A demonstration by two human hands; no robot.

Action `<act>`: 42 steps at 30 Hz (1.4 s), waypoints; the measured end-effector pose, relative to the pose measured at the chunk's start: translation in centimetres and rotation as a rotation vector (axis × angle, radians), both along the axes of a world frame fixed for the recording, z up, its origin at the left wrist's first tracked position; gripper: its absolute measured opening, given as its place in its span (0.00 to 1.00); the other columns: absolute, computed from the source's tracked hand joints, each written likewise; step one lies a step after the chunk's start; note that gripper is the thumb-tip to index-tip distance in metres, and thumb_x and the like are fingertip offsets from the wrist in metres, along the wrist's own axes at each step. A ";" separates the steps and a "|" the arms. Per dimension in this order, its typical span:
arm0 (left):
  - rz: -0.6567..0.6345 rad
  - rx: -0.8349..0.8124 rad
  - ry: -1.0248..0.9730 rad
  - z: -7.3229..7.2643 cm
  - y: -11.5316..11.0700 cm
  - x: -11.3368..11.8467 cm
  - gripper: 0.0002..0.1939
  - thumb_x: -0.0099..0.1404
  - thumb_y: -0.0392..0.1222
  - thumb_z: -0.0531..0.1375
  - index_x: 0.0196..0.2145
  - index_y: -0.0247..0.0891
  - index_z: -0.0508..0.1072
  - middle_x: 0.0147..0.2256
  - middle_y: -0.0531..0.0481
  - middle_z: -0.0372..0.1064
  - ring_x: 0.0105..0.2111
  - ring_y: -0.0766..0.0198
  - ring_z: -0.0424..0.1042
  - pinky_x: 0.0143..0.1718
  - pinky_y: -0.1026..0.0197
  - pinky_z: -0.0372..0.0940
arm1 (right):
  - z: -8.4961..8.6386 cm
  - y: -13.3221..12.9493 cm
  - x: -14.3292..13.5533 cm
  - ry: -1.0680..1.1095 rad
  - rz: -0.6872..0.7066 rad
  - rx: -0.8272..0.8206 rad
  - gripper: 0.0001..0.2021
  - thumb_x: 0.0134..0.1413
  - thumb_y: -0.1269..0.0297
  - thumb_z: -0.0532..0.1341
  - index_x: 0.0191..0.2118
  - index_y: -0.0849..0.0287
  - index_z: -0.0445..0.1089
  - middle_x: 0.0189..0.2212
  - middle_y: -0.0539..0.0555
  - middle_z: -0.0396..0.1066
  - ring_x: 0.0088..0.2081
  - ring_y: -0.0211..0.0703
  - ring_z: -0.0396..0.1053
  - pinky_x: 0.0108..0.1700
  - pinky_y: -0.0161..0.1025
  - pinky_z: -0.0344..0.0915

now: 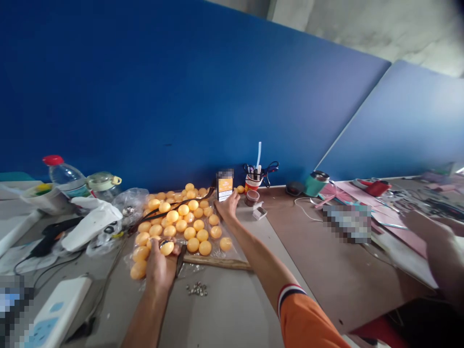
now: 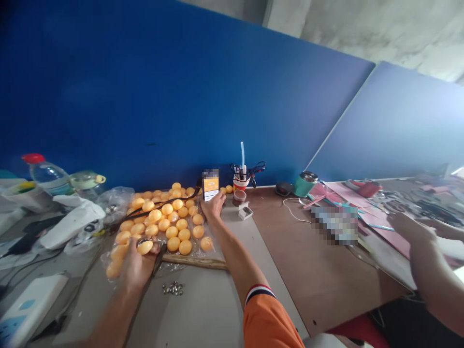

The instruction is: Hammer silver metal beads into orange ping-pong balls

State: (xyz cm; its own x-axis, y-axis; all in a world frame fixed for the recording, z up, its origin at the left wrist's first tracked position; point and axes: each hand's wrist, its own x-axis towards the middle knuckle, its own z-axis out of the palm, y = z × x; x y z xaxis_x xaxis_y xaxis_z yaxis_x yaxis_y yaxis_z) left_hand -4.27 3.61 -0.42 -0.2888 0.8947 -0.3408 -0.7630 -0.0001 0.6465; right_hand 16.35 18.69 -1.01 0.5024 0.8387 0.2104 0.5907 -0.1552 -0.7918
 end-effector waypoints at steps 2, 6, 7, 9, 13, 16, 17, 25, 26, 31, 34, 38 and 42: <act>0.021 -0.012 0.009 0.4 0.0 0.1 0.16 0.65 0.53 0.59 0.29 0.38 0.66 0.25 0.52 0.67 0.20 0.68 0.61 0.18 0.66 0.59 | 0.2 -1.0 0.6 0.014 0.028 0.019 0.49 0.39 0.62 0.67 0.66 0.67 0.46 0.57 0.71 0.56 0.60 0.63 0.59 0.61 0.52 0.58; 0.029 -0.039 0.032 0.9 0.1 0.2 0.14 0.67 0.49 0.55 0.28 0.37 0.65 0.25 0.51 0.66 0.20 0.68 0.61 0.18 0.67 0.58 | 0.7 -3.6 2.2 0.039 0.082 0.036 0.49 0.37 0.61 0.69 0.65 0.64 0.48 0.56 0.68 0.57 0.60 0.61 0.59 0.61 0.51 0.59; 0.022 -0.040 0.040 1.0 0.1 0.2 0.15 0.67 0.50 0.55 0.28 0.37 0.65 0.25 0.51 0.66 0.20 0.68 0.61 0.18 0.67 0.58 | 0.9 -4.4 2.7 0.040 0.099 0.038 0.48 0.37 0.60 0.69 0.65 0.63 0.49 0.56 0.67 0.58 0.60 0.61 0.59 0.61 0.51 0.60; 0.009 -0.032 0.050 1.0 0.1 0.2 0.16 0.68 0.50 0.55 0.28 0.37 0.65 0.24 0.51 0.66 0.19 0.68 0.61 0.18 0.67 0.58 | 1.0 -6.2 3.6 0.035 0.133 0.040 0.48 0.37 0.60 0.70 0.65 0.60 0.50 0.56 0.66 0.58 0.60 0.61 0.59 0.61 0.52 0.60; -0.020 -0.007 0.060 0.9 0.0 0.1 0.17 0.67 0.51 0.54 0.27 0.37 0.66 0.23 0.51 0.66 0.18 0.68 0.60 0.19 0.67 0.58 | 1.2 -9.7 5.6 0.018 0.193 0.072 0.46 0.35 0.61 0.71 0.63 0.60 0.53 0.56 0.64 0.60 0.60 0.60 0.59 0.62 0.54 0.58; -0.030 -0.002 0.075 0.9 0.0 0.1 0.17 0.66 0.51 0.55 0.26 0.37 0.66 0.22 0.52 0.65 0.18 0.69 0.60 0.19 0.67 0.58 | 1.0 -11.4 7.1 0.032 0.216 0.104 0.43 0.35 0.62 0.71 0.60 0.60 0.56 0.55 0.63 0.62 0.59 0.58 0.60 0.61 0.53 0.60; -0.028 -0.004 0.079 0.8 0.0 0.1 0.17 0.67 0.51 0.55 0.26 0.37 0.66 0.22 0.52 0.65 0.18 0.69 0.60 0.18 0.67 0.58 | 0.9 -11.7 7.5 0.042 0.228 0.115 0.42 0.35 0.62 0.71 0.60 0.60 0.57 0.55 0.62 0.63 0.58 0.58 0.61 0.60 0.52 0.60; -0.050 0.026 0.051 0.4 -0.3 -0.1 0.19 0.70 0.53 0.51 0.27 0.37 0.66 0.22 0.52 0.65 0.18 0.69 0.60 0.19 0.66 0.59 | -1.0 -11.4 9.6 0.111 0.337 0.151 0.42 0.36 0.61 0.71 0.61 0.60 0.58 0.56 0.61 0.64 0.58 0.56 0.62 0.61 0.51 0.59; -0.048 0.037 0.049 0.4 -0.4 -0.1 0.19 0.69 0.53 0.52 0.28 0.36 0.67 0.23 0.52 0.65 0.18 0.69 0.60 0.19 0.66 0.59 | -1.2 -11.4 9.5 0.099 0.344 0.150 0.43 0.36 0.62 0.71 0.61 0.60 0.58 0.56 0.61 0.63 0.59 0.56 0.61 0.62 0.52 0.58; 0.001 0.049 0.037 0.3 -0.3 0.0 0.16 0.69 0.51 0.54 0.29 0.37 0.66 0.24 0.53 0.65 0.19 0.69 0.61 0.19 0.66 0.59 | -1.2 -11.5 9.3 -0.024 0.395 0.093 0.47 0.35 0.61 0.71 0.64 0.62 0.55 0.58 0.64 0.60 0.61 0.59 0.58 0.64 0.55 0.55; 0.003 0.040 0.030 0.2 -0.2 0.0 0.16 0.69 0.51 0.54 0.29 0.37 0.65 0.24 0.54 0.64 0.19 0.69 0.61 0.19 0.66 0.59 | -1.1 -11.6 9.2 -0.086 0.413 0.066 0.48 0.35 0.61 0.71 0.64 0.64 0.55 0.58 0.65 0.60 0.60 0.60 0.59 0.63 0.55 0.56; -0.003 0.026 0.025 0.2 -0.2 0.0 0.16 0.69 0.51 0.53 0.29 0.37 0.65 0.23 0.53 0.64 0.19 0.68 0.61 0.19 0.66 0.59 | -1.2 -11.6 9.0 -0.101 0.411 0.058 0.47 0.35 0.61 0.71 0.64 0.63 0.54 0.57 0.64 0.60 0.60 0.58 0.59 0.64 0.53 0.57; -0.013 0.029 0.023 0.1 -0.3 -0.1 0.17 0.70 0.51 0.52 0.29 0.37 0.65 0.23 0.53 0.64 0.19 0.68 0.61 0.19 0.66 0.59 | -1.0 -11.9 9.1 -0.119 0.229 0.127 0.48 0.37 0.62 0.69 0.65 0.65 0.50 0.58 0.66 0.58 0.60 0.58 0.58 0.63 0.52 0.58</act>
State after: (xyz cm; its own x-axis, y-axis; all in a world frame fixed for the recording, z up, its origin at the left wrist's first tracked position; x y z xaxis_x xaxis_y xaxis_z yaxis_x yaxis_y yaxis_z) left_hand -4.35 3.34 -0.36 -0.2849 0.9078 -0.3077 -0.7480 -0.0098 0.6636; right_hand 25.40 6.77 -2.03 0.2682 0.8906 0.3672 0.6889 0.0891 -0.7193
